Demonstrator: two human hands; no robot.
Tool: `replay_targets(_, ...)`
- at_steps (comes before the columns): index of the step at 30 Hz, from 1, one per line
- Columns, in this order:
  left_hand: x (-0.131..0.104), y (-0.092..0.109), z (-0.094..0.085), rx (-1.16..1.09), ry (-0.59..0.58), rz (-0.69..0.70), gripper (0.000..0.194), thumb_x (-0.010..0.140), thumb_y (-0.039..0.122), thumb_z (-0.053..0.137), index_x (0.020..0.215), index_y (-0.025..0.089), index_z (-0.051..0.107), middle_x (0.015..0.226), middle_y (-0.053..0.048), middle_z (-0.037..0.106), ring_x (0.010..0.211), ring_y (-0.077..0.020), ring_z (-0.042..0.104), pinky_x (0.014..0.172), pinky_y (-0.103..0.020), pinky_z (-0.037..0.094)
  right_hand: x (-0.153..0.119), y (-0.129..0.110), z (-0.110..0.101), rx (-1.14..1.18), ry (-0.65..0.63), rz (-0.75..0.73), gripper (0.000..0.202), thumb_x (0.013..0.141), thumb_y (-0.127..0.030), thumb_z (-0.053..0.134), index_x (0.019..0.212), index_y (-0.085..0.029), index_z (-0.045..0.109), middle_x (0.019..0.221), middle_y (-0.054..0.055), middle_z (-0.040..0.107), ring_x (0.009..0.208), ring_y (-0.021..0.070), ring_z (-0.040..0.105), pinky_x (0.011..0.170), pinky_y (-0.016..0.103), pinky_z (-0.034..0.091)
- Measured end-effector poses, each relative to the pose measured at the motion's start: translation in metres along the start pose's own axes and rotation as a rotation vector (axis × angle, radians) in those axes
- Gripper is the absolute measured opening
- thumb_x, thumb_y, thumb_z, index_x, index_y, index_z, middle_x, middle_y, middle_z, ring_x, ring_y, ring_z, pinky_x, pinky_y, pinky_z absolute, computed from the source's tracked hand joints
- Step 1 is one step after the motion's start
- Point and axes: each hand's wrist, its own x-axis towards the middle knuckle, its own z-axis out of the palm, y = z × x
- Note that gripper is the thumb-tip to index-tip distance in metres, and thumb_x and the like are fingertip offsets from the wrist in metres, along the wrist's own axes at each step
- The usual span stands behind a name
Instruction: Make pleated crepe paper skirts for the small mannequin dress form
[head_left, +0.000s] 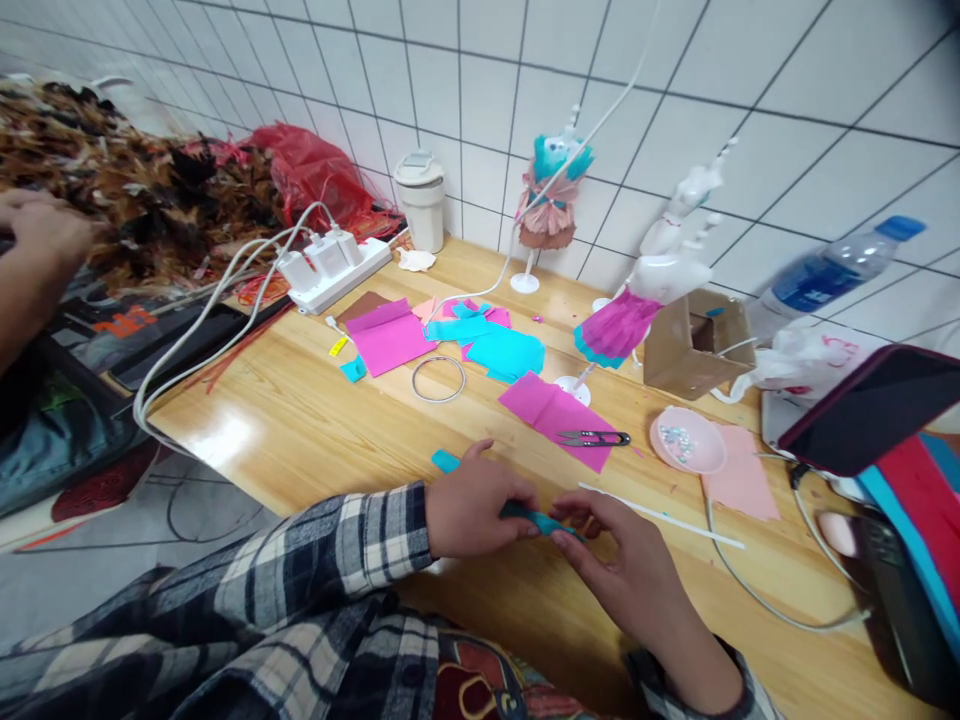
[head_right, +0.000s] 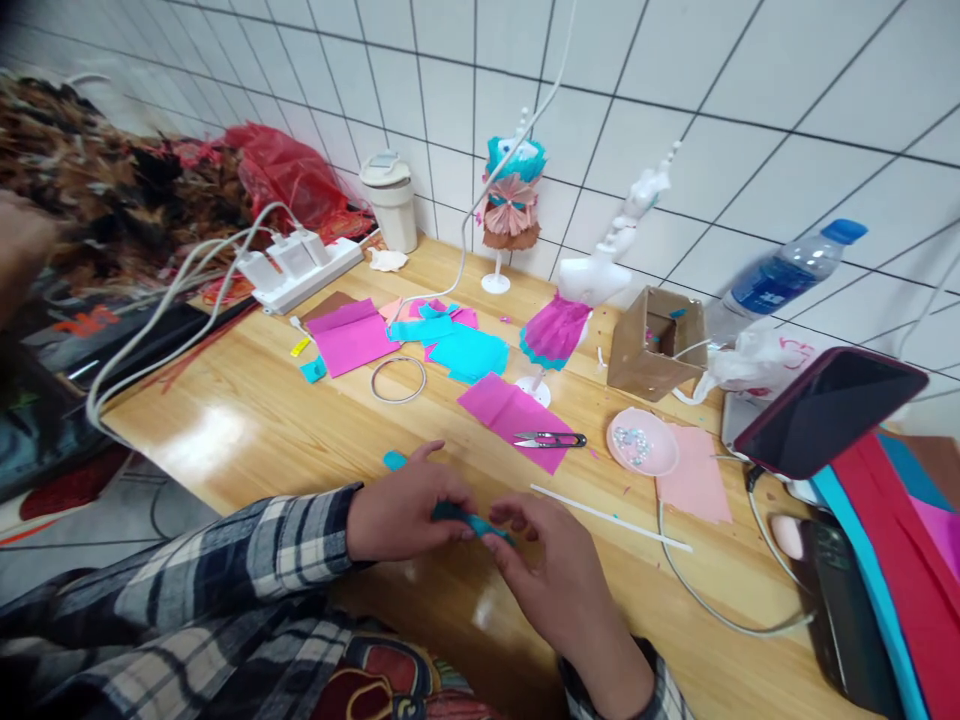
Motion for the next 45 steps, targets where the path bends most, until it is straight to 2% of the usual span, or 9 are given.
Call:
replay_targets(13, 0.005, -0.007, 0.000, 0.003, -0.073, -0.093, 0.017, 0.079, 0.039, 0.067, 0.075, 0.023, 0.070, 0.068, 0.004, 0.071, 0.067, -0.0150, 0.064, 0.109, -0.050, 0.028, 0.014, 0.012, 0.006, 0.480, -0.001, 0.210, 0.011, 0.072, -0.027, 0.071, 0.067, -0.018, 0.074, 0.060, 0.000, 0.067, 0.057, 0.0137, 0.058, 0.054, 0.024, 0.042)
replay_targets(16, 0.011, -0.008, 0.003, -0.061, -0.043, -0.147, 0.023, 0.080, 0.041, 0.064, 0.074, 0.019, 0.071, 0.069, -0.001, 0.069, 0.067, -0.0163, 0.062, 0.081, -0.034, 0.048, 0.015, 0.016, 0.007, 0.629, 0.014, 0.163, 0.022, 0.071, -0.031, 0.074, 0.088, -0.018, 0.074, 0.079, 0.003, 0.072, 0.072, 0.0165, 0.064, 0.064, 0.026, 0.049)
replay_targets(19, 0.016, -0.007, 0.005, -0.152, -0.025, -0.198, 0.024, 0.078, 0.040, 0.064, 0.076, 0.016, 0.071, 0.067, -0.003, 0.067, 0.065, -0.0167, 0.058, 0.060, -0.026, 0.045, 0.014, 0.018, 0.008, 0.787, -0.024, 0.099, 0.048, 0.066, -0.036, 0.080, 0.109, -0.018, 0.067, 0.101, 0.008, 0.071, 0.087, 0.0191, 0.066, 0.075, 0.031, 0.053)
replay_targets(23, 0.017, -0.002, 0.007, -0.293, -0.067, -0.233, 0.030, 0.080, 0.043, 0.062, 0.076, 0.014, 0.069, 0.063, -0.002, 0.064, 0.059, -0.0139, 0.054, 0.057, -0.024, 0.042, 0.012, 0.020, 0.004, 0.861, -0.126, 0.034, 0.047, 0.068, -0.032, 0.078, 0.111, -0.019, 0.065, 0.109, 0.008, 0.068, 0.094, 0.0191, 0.064, 0.080, 0.031, 0.052)
replay_targets(30, 0.013, 0.006, 0.005, -0.403, -0.160, -0.334, 0.035, 0.078, 0.048, 0.063, 0.072, 0.014, 0.066, 0.054, 0.001, 0.058, 0.049, -0.0098, 0.047, 0.049, -0.021, 0.037, 0.008, 0.014, -0.006, 1.198, -0.250, 0.225, 0.035, 0.073, -0.027, 0.063, 0.107, -0.022, 0.065, 0.108, 0.006, 0.066, 0.094, 0.0195, 0.064, 0.062, 0.024, 0.054)
replay_targets(34, 0.013, 0.005, 0.005, -0.481, -0.173, -0.351, 0.037, 0.075, 0.051, 0.065, 0.074, 0.013, 0.066, 0.052, 0.002, 0.056, 0.047, -0.0093, 0.047, 0.048, -0.021, 0.038, 0.006, 0.017, -0.009, 1.318, -0.328, 0.218, 0.028, 0.072, -0.027, 0.061, 0.098, -0.018, 0.067, 0.100, 0.008, 0.066, 0.094, 0.0212, 0.062, 0.065, 0.028, 0.056)
replay_targets(37, 0.013, 0.002, 0.004, -0.494, -0.142, -0.354, 0.036, 0.073, 0.050, 0.065, 0.068, 0.014, 0.062, 0.051, 0.002, 0.056, 0.048, -0.0095, 0.048, 0.050, -0.021, 0.039, 0.007, 0.025, -0.010, 1.450, -0.479, 0.173, 0.043, 0.073, -0.030, 0.061, 0.115, -0.021, 0.061, 0.114, 0.009, 0.063, 0.106, 0.0254, 0.059, 0.074, 0.039, 0.056)
replay_targets(40, 0.012, -0.002, 0.003, -0.458, -0.195, -0.373, 0.035, 0.075, 0.049, 0.064, 0.067, 0.015, 0.059, 0.053, 0.002, 0.058, 0.048, -0.0099, 0.049, 0.049, -0.021, 0.039, 0.009, 0.027, -0.006, 1.240, -0.353, 0.145, 0.051, 0.073, -0.034, 0.066, 0.122, -0.022, 0.058, 0.120, 0.009, 0.061, 0.107, 0.0244, 0.059, 0.082, 0.039, 0.051)
replay_targets(45, 0.013, -0.007, 0.001, -0.196, -0.255, -0.238, 0.036, 0.084, 0.048, 0.056, 0.070, 0.016, 0.065, 0.058, 0.002, 0.058, 0.053, -0.0107, 0.050, 0.052, -0.021, 0.036, 0.012, 0.018, 0.006, 0.385, 0.014, 0.117, 0.015, 0.074, -0.026, 0.068, 0.085, -0.018, 0.073, 0.077, 0.004, 0.069, 0.071, 0.0170, 0.060, 0.068, 0.030, 0.045)
